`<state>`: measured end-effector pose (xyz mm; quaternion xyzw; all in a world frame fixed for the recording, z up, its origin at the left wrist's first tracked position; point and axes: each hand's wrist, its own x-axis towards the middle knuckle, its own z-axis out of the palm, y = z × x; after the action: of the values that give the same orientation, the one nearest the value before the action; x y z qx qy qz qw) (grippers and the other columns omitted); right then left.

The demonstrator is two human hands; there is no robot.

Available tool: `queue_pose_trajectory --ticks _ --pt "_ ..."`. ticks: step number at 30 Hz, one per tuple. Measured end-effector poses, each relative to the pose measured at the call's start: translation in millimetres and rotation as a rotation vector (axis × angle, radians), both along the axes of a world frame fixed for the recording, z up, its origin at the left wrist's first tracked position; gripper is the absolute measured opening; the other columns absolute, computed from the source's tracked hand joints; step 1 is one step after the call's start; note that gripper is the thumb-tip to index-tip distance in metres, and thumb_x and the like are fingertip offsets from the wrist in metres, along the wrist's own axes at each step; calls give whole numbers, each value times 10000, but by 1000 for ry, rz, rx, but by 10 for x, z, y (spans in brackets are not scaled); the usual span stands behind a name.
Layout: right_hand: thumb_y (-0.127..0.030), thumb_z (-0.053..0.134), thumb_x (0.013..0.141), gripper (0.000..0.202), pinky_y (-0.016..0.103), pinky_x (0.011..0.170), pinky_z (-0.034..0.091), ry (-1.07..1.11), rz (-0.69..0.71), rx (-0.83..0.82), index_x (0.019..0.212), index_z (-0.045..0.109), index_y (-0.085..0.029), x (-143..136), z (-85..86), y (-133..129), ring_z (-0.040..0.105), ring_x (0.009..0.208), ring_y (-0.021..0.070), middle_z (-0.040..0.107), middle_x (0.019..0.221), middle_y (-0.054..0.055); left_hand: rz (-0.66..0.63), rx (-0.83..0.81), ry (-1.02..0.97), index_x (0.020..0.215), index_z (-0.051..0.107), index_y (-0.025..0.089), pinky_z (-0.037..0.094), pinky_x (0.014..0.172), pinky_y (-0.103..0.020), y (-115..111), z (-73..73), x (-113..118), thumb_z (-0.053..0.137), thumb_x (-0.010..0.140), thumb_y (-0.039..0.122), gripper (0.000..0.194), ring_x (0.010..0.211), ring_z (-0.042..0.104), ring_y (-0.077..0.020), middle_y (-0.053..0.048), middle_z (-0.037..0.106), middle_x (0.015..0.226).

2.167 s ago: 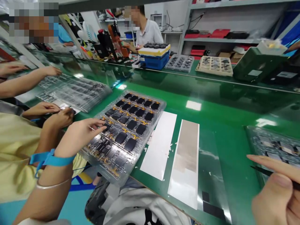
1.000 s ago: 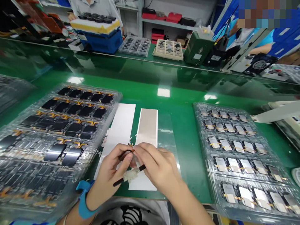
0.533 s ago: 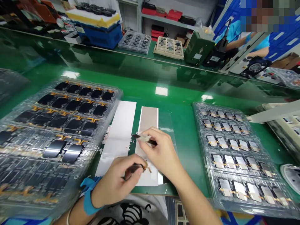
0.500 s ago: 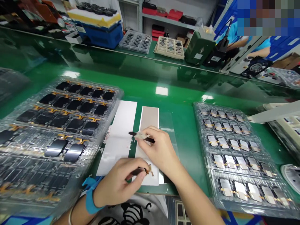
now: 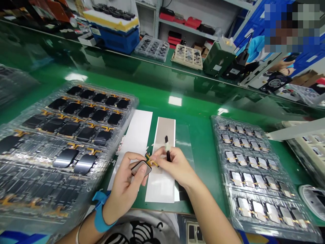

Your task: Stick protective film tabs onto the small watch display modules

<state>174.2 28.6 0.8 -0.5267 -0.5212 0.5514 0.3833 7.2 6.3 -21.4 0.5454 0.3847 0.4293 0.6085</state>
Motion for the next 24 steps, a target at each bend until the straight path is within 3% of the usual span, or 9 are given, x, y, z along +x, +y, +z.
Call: queue_pose_trajectory --ticks 6,10,14,16,20,24 --pt "-519 733 793 395 227 523 372 196 20 -91 643 646 -164 -8 -72 -86 410 512 68 530 575 -36 -9 16 28 1017 463 230 388 583 -223 23 -3 13 465 1027 296 66 624 486 -114 36 539 730" --pt "-487 778 765 338 238 557 415 235 -7 -125 684 696 -169 7 -76 -107 489 556 90 600 605 -13 -23 16 63 1021 467 227 386 596 -236 33 7 13 469 1024 298 71 651 505 -123 19 568 768" --pt "-464 806 741 309 245 544 420 218 -33 -142 689 710 -175 8 -71 -121 526 571 109 641 626 9 -72 -23 107 1034 450 228 370 588 -254 27 -12 -5 435 1034 337 110 620 460 -130 38 492 715" --pt "-464 799 742 306 240 481 356 157 -44 -106 691 713 -175 -1 -67 -127 460 516 98 594 571 -4 -95 -46 130 1052 440 233 364 597 -263 13 -35 -23 400 1044 358 131 629 451 -135 42 466 708" --pt "-390 738 801 228 235 429 169 18 -83 28 732 719 -174 -31 -52 -149 222 445 65 330 456 -87 -110 -87 136 1102 419 245 363 635 -280 -13 -71 -54 375 1049 394 165 711 482 -151 24 503 765" --pt "-320 693 830 183 239 439 161 -43 -102 115 717 704 -177 -68 -24 -176 209 450 64 273 474 -97 -115 -122 77 1090 407 245 359 628 -277 -9 -58 -47 377 1051 412 174 691 462 -141 37 479 744"
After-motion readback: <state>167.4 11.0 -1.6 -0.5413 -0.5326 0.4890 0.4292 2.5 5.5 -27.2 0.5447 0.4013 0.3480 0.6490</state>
